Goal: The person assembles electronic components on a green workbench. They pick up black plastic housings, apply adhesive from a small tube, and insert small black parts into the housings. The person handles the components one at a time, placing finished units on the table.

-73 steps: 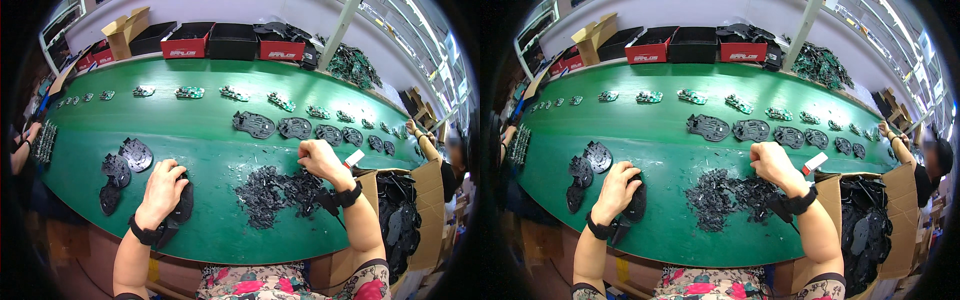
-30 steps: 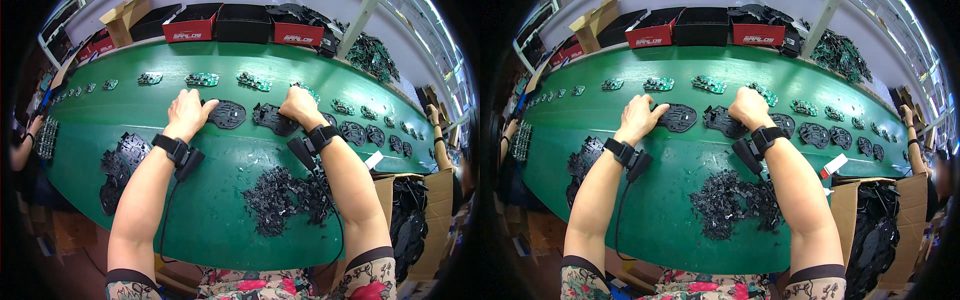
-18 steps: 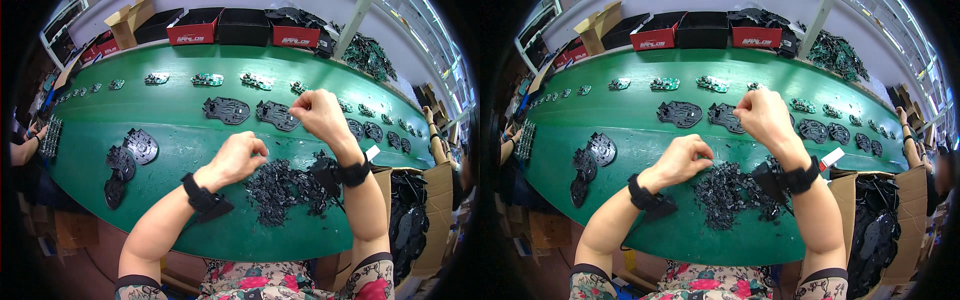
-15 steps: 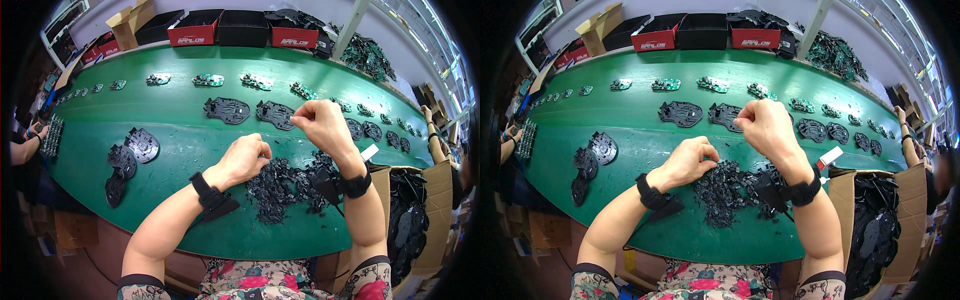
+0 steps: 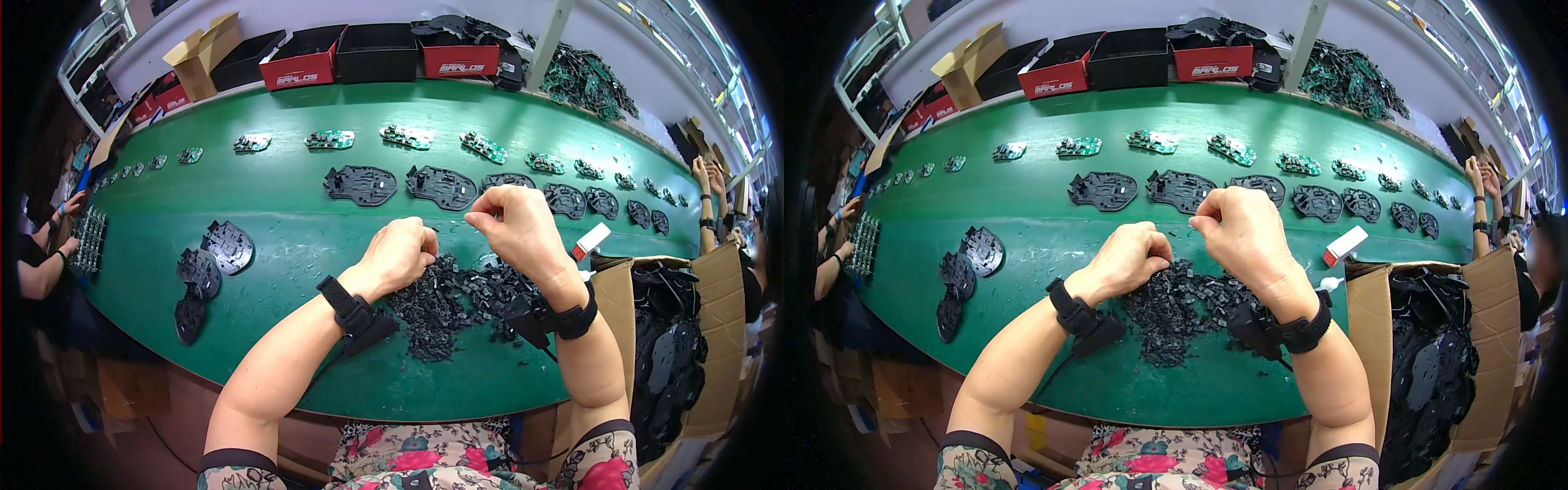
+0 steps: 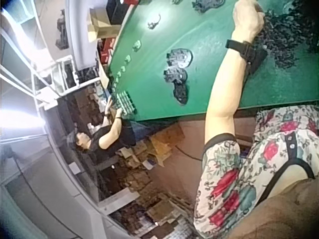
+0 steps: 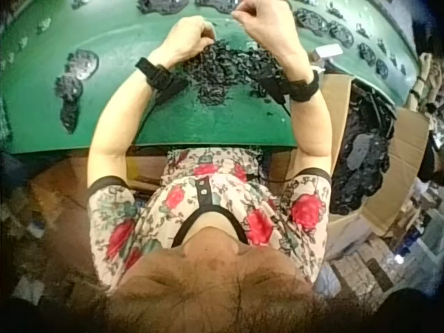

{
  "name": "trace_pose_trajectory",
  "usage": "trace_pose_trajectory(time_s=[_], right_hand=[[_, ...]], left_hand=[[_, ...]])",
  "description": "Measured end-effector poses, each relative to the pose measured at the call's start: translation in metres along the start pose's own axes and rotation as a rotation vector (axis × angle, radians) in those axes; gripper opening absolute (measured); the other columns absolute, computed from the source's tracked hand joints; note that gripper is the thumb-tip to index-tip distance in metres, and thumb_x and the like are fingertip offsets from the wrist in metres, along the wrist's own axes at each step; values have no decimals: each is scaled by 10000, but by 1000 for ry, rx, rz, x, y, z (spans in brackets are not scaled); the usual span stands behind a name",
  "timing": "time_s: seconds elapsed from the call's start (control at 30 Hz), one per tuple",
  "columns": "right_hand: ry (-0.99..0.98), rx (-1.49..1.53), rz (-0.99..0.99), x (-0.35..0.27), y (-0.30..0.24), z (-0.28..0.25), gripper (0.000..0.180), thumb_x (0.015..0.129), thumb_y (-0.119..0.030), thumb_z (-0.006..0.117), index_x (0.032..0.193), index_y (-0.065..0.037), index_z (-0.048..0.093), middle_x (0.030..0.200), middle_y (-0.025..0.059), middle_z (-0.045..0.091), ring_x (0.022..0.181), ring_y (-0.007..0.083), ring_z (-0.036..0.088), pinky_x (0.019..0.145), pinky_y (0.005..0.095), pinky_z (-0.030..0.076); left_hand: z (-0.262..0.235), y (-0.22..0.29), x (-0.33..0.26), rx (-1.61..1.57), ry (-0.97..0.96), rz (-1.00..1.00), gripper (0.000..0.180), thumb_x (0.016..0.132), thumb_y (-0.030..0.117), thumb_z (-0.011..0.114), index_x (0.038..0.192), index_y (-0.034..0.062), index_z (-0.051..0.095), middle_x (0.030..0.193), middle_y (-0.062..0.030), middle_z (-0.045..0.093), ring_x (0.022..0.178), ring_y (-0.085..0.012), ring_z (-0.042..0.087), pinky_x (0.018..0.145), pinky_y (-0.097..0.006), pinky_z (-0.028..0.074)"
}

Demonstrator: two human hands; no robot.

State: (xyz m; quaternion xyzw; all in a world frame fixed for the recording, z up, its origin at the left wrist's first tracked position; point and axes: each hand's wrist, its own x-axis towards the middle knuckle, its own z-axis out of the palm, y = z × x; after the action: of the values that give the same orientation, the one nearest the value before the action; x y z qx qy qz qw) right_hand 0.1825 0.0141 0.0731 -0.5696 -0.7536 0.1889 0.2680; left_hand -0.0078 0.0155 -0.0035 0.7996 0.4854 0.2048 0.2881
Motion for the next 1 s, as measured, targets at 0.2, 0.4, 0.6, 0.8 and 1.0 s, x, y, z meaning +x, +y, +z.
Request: trace_pose_trajectory(time_s=[0.2, 0.4, 0.6, 0.8, 1.0], right_hand=[[-20, 13, -13, 1, 3, 7, 145, 764, -159, 704, 814, -24, 718, 710, 170, 668, 699, 315, 672, 672, 386, 521], [-169, 119, 43, 1, 1, 19, 174, 774, -152, 696, 848, 4, 718, 726, 185, 680, 684, 264, 687, 674, 351, 530], [-348, 571, 167, -3, -5, 49, 272, 822, -198, 703, 953, 40, 703, 800, 124, 711, 732, 138, 654, 679, 305, 519], [-321, 387, 75, 0, -33, 47, 235, 826, -158, 671, 936, 48, 697, 762, 146, 696, 707, 161, 654, 674, 318, 517], [-367, 398, 92, 10, -33, 52, 231, 812, -157, 658, 919, 44, 699, 760, 178, 692, 702, 188, 664, 680, 334, 520]], left_hand=[[2, -6, -2, 33, 20, -4, 103, 754, 79, 712, 829, 18, 674, 800, -128, 618, 785, -286, 622, 705, -386, 492], [-8, 0, -12, -537, 141, -255, 123, 848, 122, 702, 884, 16, 652, 832, -28, 624, 754, -109, 561, 678, -274, 460], [-15, 4, -29, -1154, 231, -342, 130, 908, 160, 666, 974, 56, 625, 842, 47, 586, 719, -45, 464, 645, -201, 383], [-25, -4, -40, -1046, 256, -261, 136, 909, 162, 664, 973, 49, 624, 861, 35, 600, 758, -44, 499, 669, -206, 405], [-46, -14, -40, -565, 236, -149, 117, 877, 123, 667, 926, 17, 660, 835, -2, 641, 734, -68, 550, 661, -237, 457]])
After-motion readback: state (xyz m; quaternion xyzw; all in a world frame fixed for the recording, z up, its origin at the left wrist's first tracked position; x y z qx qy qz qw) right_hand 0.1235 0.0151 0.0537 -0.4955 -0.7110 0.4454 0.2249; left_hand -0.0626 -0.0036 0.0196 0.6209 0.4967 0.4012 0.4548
